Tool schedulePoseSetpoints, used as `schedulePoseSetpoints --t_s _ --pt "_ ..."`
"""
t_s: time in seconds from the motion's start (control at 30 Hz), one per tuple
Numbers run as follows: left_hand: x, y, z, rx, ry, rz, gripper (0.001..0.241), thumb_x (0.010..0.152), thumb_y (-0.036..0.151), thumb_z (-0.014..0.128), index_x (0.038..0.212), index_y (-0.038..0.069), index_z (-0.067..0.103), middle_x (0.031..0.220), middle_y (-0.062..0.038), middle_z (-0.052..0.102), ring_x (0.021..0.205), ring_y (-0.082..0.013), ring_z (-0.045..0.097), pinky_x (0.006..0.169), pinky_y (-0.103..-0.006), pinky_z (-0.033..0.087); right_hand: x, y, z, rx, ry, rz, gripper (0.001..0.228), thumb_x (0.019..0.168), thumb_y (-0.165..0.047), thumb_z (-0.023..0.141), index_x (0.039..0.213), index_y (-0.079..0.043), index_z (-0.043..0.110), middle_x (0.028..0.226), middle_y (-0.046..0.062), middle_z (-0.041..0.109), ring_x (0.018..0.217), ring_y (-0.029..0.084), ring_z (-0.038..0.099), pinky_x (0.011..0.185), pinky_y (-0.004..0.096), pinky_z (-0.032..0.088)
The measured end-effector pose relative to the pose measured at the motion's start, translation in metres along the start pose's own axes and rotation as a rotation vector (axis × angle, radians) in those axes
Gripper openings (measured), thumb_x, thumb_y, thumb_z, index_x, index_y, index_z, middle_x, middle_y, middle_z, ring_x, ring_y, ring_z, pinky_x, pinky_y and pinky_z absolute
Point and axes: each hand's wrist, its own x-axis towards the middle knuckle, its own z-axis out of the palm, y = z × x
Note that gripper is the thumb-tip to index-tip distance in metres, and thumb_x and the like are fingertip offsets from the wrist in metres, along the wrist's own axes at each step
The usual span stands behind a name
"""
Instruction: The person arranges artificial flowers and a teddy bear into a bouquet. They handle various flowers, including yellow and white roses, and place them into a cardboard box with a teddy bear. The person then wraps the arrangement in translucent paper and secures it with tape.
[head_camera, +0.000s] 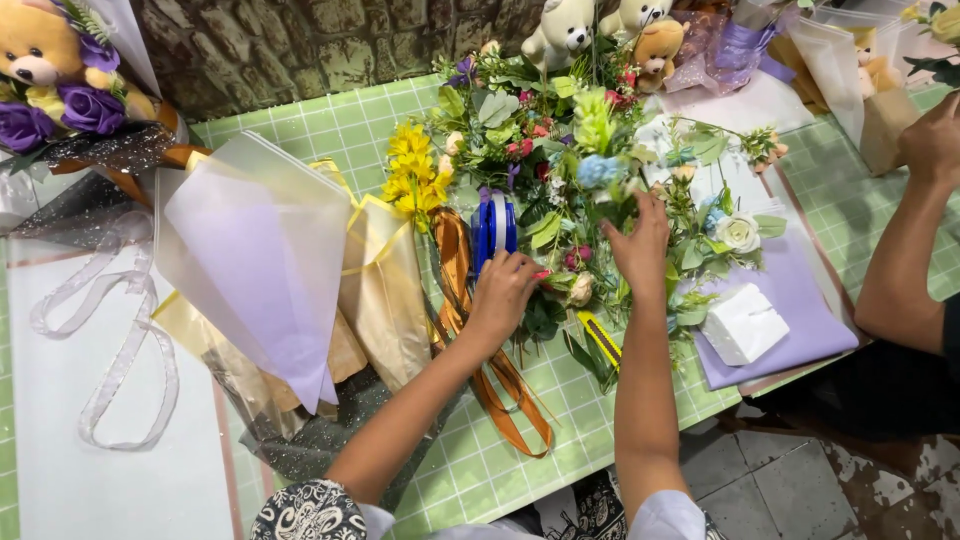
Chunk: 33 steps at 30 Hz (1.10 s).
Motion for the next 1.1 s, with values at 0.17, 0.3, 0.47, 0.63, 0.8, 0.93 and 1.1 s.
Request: schedulePoseSetpoints --t_s 0.17,0.3,0.47,0.63,0.8,0.93,1.1 --pt "-0.006 -0.014 0.05 0.249 -0.059 0.102 0.016 0.082 0.017 0.078 0.095 0.013 0.07 0.088 -0.003 0.063 0.087 -0.0211 0.057 0.068 -0.0328 0.042 -0.022 -0.011 -0.01 0.055 -0.036 0.011 0.061 0.089 -0.002 0.075 0.143 0.007 0.048 0.132 0.036 0.045 0.122 0.055 0.05 0.097 0.067 0.047" --pt "-0.004 -0.01 0.064 0.407 -0.017 0.159 0.007 0.084 0.007 0.076 0.083 0.009 0.069 0.077 -0.004 0.059 0.076 -0.019 0.051 0.063 -0.0327 0.036 -0.035 -0.001 -0.006 0.06 -0.045 0.008 0.05 0.091 -0.006 0.074 0.139 -0.005 0.059 0.13 0.027 0.051 0.12 0.047 0.056 0.097 0.059 0.047" --pt "0.007 0.007 0.048 0.282 0.053 0.127 0.012 0.08 0.002 0.076 0.088 0.009 0.07 0.081 -0.007 0.059 0.08 -0.0208 0.051 0.063 -0.0329 0.037 -0.047 0.004 -0.009 0.088 0.017 -0.008 0.037 0.097 -0.011 0.07 0.133 -0.007 0.065 0.127 0.026 0.056 0.117 0.042 0.059 0.095 0.053 0.046" --pt "0.026 0.038 -0.005 -0.241 0.137 -0.121 0.008 0.096 0.005 0.068 0.102 0.01 0.07 0.087 -0.004 0.063 0.078 -0.0187 0.055 0.067 -0.03 0.041 -0.048 0.008 -0.003 0.201 0.048 -0.053 0.039 0.104 -0.033 0.064 0.135 -0.009 0.063 0.125 0.022 0.059 0.113 0.034 0.059 0.092 0.045 0.045" --pt "0.034 0.033 -0.016 -0.497 0.172 -0.248 0.006 0.097 0.01 0.07 0.104 0.012 0.07 0.09 -0.003 0.07 0.08 -0.0202 0.062 0.073 -0.0337 0.05 -0.047 -0.026 -0.006 0.208 -0.064 -0.025 0.049 0.094 -0.019 0.074 0.139 -0.007 0.056 0.13 0.025 0.058 0.122 0.043 0.057 0.1 0.058 0.046" --pt "0.035 0.029 -0.027 -0.466 0.164 -0.259 0.009 0.097 0.016 0.071 0.105 0.018 0.071 0.093 0.001 0.072 0.087 -0.0202 0.064 0.079 -0.0351 0.05 -0.045 0.003 0.013 0.247 0.024 -0.017 0.042 0.091 0.005 0.068 0.13 -0.011 0.067 0.103 0.02 0.065 0.086 0.024 0.056 0.075 0.038 0.049" --pt "0.035 0.032 -0.034 -0.807 0.368 -0.396 0.01 0.095 0.007 0.073 0.104 0.01 0.073 0.089 -0.009 0.074 0.087 -0.0208 0.071 0.078 -0.0385 0.056 -0.047 0.004 0.033 0.632 0.236 -0.072 0.035 0.102 -0.004 0.061 0.137 -0.006 0.052 0.121 0.01 0.057 0.112 0.017 0.056 0.098 0.034 0.051"
